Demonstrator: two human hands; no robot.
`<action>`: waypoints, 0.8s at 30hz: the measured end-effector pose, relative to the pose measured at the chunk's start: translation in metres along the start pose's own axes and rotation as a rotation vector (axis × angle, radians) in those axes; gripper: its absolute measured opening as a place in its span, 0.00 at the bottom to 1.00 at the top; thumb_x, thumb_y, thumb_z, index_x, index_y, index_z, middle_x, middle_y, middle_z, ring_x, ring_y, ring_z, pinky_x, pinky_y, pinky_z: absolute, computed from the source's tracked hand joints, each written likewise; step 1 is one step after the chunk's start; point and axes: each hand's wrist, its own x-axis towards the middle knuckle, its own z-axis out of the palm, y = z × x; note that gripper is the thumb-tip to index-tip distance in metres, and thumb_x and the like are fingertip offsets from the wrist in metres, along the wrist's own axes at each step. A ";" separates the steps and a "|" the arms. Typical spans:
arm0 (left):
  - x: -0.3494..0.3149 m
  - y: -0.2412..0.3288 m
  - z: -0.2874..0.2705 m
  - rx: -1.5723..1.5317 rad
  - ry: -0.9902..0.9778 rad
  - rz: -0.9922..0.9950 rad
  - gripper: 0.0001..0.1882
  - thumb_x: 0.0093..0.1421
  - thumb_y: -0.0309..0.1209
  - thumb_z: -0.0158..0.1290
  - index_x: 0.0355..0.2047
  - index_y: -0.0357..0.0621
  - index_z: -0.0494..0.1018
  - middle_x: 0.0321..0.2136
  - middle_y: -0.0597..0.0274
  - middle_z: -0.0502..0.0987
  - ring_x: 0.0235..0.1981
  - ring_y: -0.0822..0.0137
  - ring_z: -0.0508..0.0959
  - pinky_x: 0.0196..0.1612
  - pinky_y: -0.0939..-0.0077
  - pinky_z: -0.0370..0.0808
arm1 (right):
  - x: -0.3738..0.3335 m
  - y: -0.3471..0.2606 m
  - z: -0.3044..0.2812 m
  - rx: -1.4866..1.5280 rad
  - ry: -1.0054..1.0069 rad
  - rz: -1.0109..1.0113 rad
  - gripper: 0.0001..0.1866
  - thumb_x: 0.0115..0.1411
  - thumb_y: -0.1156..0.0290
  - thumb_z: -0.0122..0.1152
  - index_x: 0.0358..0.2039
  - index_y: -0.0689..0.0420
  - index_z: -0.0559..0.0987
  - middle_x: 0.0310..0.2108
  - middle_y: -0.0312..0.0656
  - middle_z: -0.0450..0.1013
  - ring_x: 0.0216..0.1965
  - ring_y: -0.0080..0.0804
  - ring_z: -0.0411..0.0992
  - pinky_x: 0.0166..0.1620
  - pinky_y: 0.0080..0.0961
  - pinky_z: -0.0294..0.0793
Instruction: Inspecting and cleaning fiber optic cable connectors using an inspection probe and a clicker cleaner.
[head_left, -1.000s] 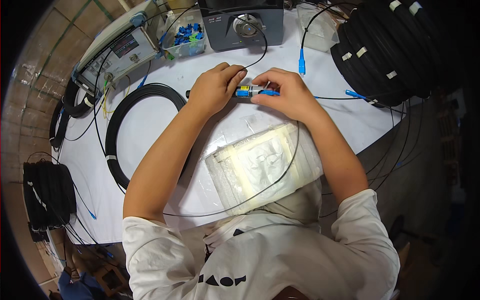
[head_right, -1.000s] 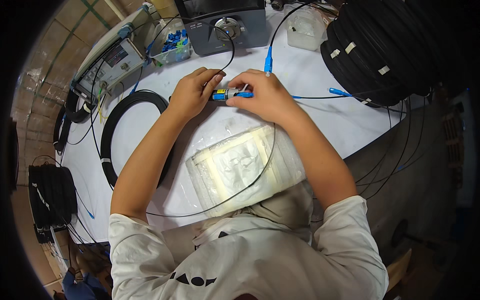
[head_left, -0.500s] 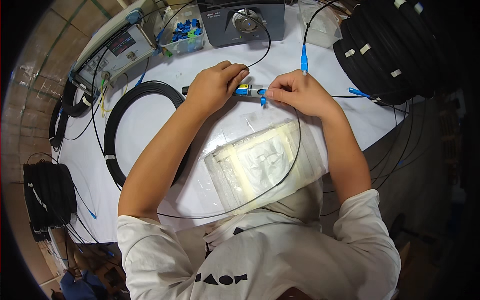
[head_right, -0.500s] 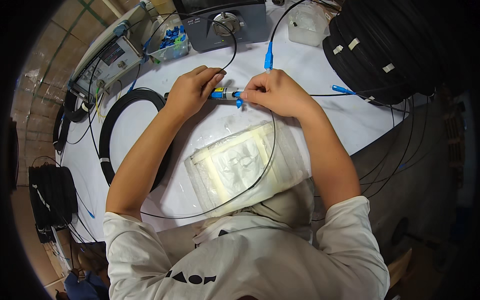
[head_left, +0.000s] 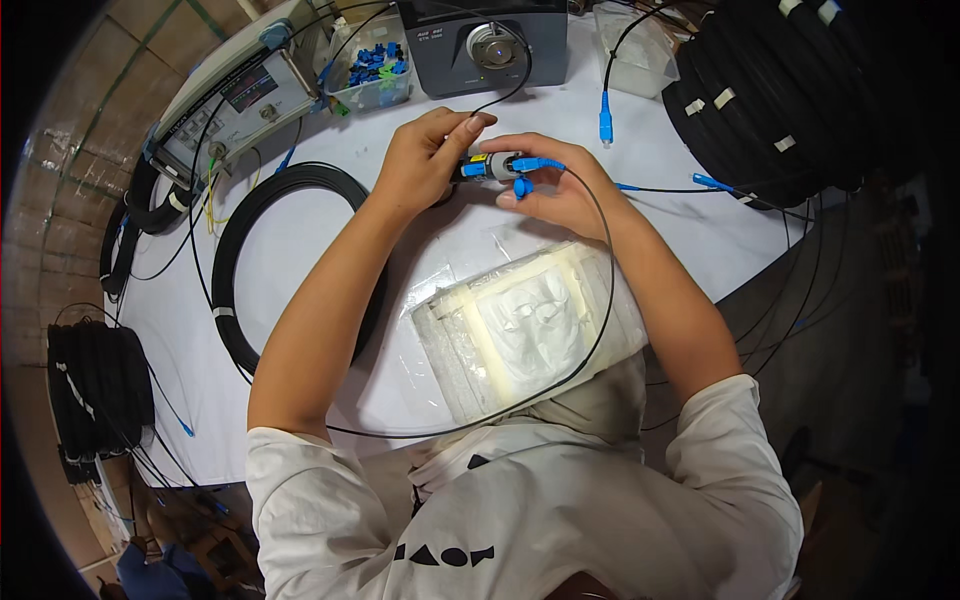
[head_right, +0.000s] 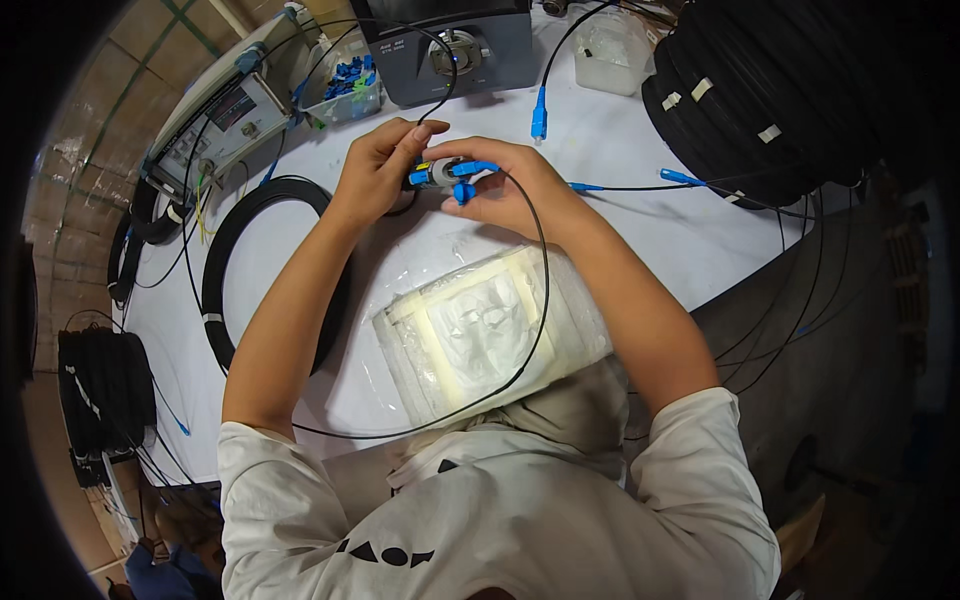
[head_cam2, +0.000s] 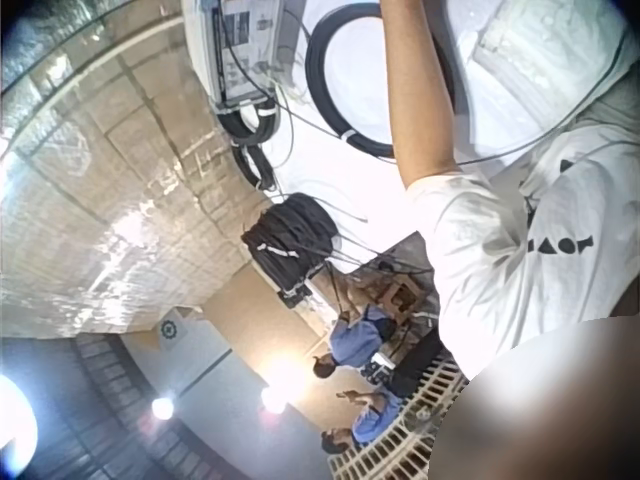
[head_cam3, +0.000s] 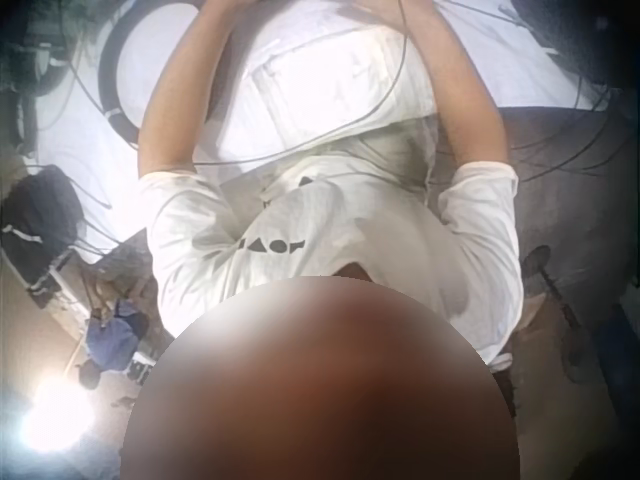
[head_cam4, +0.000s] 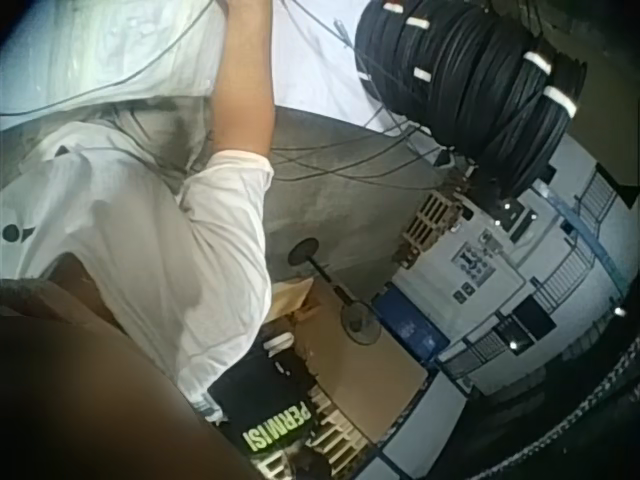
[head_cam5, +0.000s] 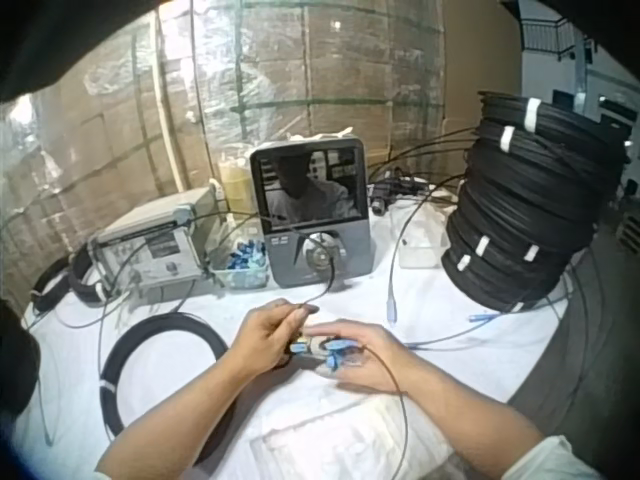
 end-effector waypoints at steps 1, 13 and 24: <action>0.001 0.002 0.000 -0.084 -0.011 -0.042 0.17 0.72 0.41 0.54 0.48 0.43 0.84 0.30 0.62 0.77 0.32 0.71 0.75 0.36 0.74 0.72 | 0.002 0.000 0.003 0.052 0.015 -0.013 0.28 0.54 0.76 0.75 0.57 0.54 0.80 0.50 0.35 0.79 0.47 0.23 0.75 0.51 0.24 0.77; 0.009 -0.010 -0.016 -0.362 0.125 -0.399 0.16 0.68 0.38 0.60 0.52 0.44 0.81 0.37 0.67 0.83 0.25 0.76 0.81 0.27 0.82 0.77 | -0.006 -0.011 -0.018 0.003 0.227 -0.166 0.18 0.57 0.80 0.71 0.49 0.60 0.81 0.47 0.38 0.81 0.49 0.27 0.78 0.56 0.27 0.76; 0.003 -0.004 -0.004 0.200 0.173 -0.077 0.09 0.61 0.33 0.64 0.42 0.49 0.86 0.38 0.66 0.79 0.31 0.69 0.79 0.35 0.76 0.76 | -0.003 -0.014 -0.038 -0.525 0.231 -0.487 0.22 0.47 0.81 0.75 0.45 0.56 0.81 0.41 0.41 0.79 0.41 0.37 0.79 0.46 0.30 0.79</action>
